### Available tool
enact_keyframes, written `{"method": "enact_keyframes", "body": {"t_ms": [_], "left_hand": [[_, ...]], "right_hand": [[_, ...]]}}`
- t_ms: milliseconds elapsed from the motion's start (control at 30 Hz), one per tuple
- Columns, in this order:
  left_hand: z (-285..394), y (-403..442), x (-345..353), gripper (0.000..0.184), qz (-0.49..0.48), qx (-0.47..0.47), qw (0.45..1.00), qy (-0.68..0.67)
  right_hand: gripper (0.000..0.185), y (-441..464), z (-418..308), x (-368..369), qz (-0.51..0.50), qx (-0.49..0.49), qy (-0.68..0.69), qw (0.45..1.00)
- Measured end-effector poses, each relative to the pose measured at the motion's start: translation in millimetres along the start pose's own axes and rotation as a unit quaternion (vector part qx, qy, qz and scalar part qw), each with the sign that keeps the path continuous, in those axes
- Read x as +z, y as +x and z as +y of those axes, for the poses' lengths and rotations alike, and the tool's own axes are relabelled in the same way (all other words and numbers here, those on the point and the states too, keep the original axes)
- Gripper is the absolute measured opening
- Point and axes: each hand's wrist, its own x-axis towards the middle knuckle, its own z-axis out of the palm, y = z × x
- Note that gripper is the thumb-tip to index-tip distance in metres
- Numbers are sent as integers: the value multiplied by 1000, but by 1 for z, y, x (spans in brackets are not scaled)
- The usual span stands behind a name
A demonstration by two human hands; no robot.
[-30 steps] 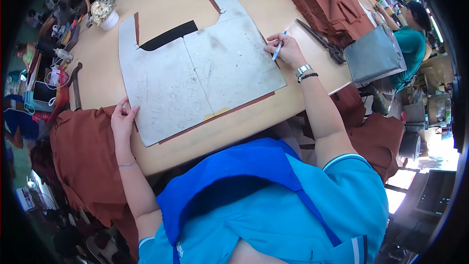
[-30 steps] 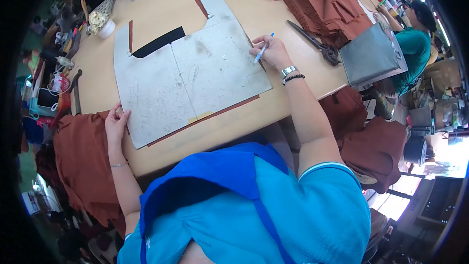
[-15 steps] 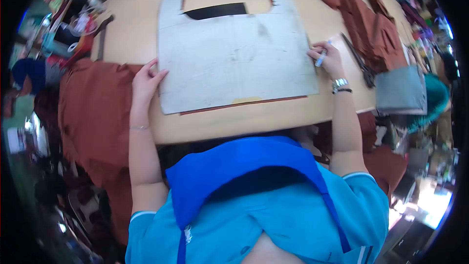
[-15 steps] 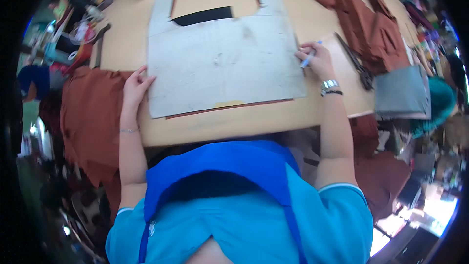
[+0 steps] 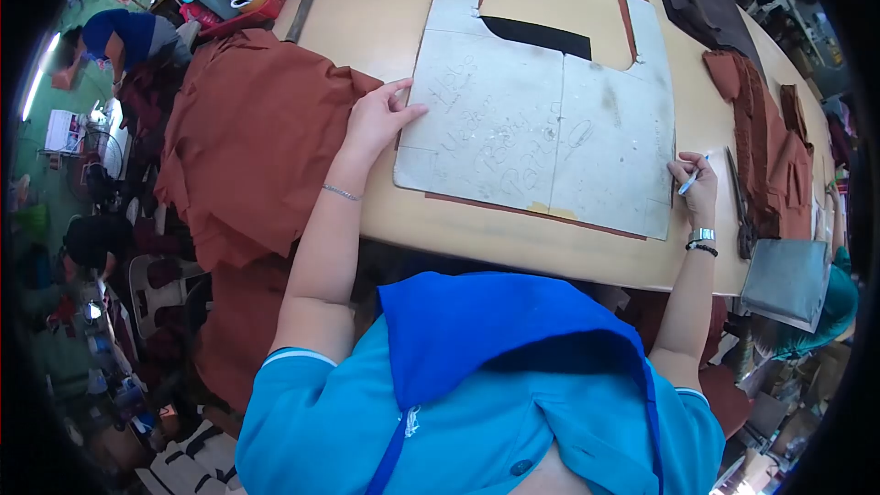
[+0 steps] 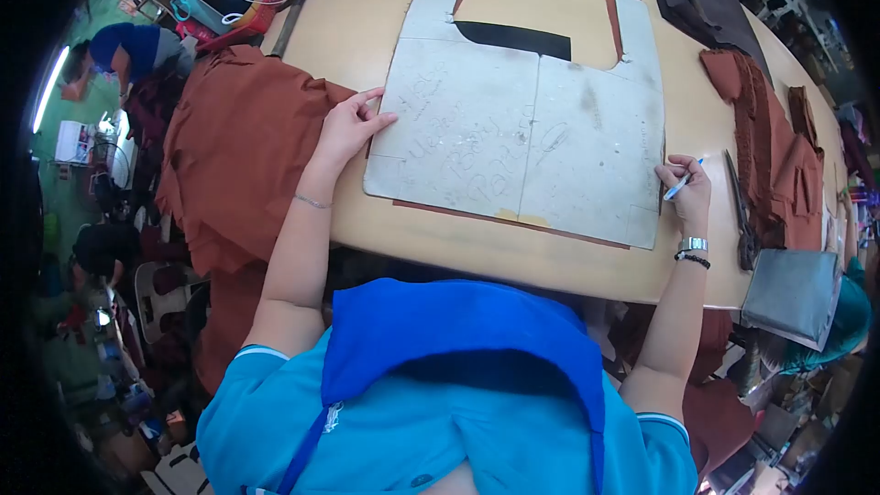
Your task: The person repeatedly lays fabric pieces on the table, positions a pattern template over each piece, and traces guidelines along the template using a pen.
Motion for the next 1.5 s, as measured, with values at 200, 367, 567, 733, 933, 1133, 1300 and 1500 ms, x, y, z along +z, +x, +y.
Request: {"method": "enact_keyframes", "body": {"t_ms": [200,367,567,733,933,1133,1300,1500], "left_hand": [[34,4,16,55,45,83,995,35],[84,43,71,46,5,278,955,100],[125,100,112,47,-71,359,911,189],[139,110,110,47,-139,320,907,235],[140,105,108,46,-136,336,901,238],[133,102,110,44,-109,360,897,233],[116,88,113,40,-34,359,910,206],[91,61,112,40,29,302,935,184]], "right_hand": [[38,-6,-20,6,72,-1,41,997],[51,6,-48,38,74,-37,182,980],[41,31,-71,92,28,-87,179,980],[22,45,-80,124,13,-89,156,984],[16,62,-92,161,-15,-138,89,986],[10,74,-98,193,6,-230,67,971],[10,75,-89,200,18,-258,22,966],[8,72,-93,201,20,-249,12,968]]}}
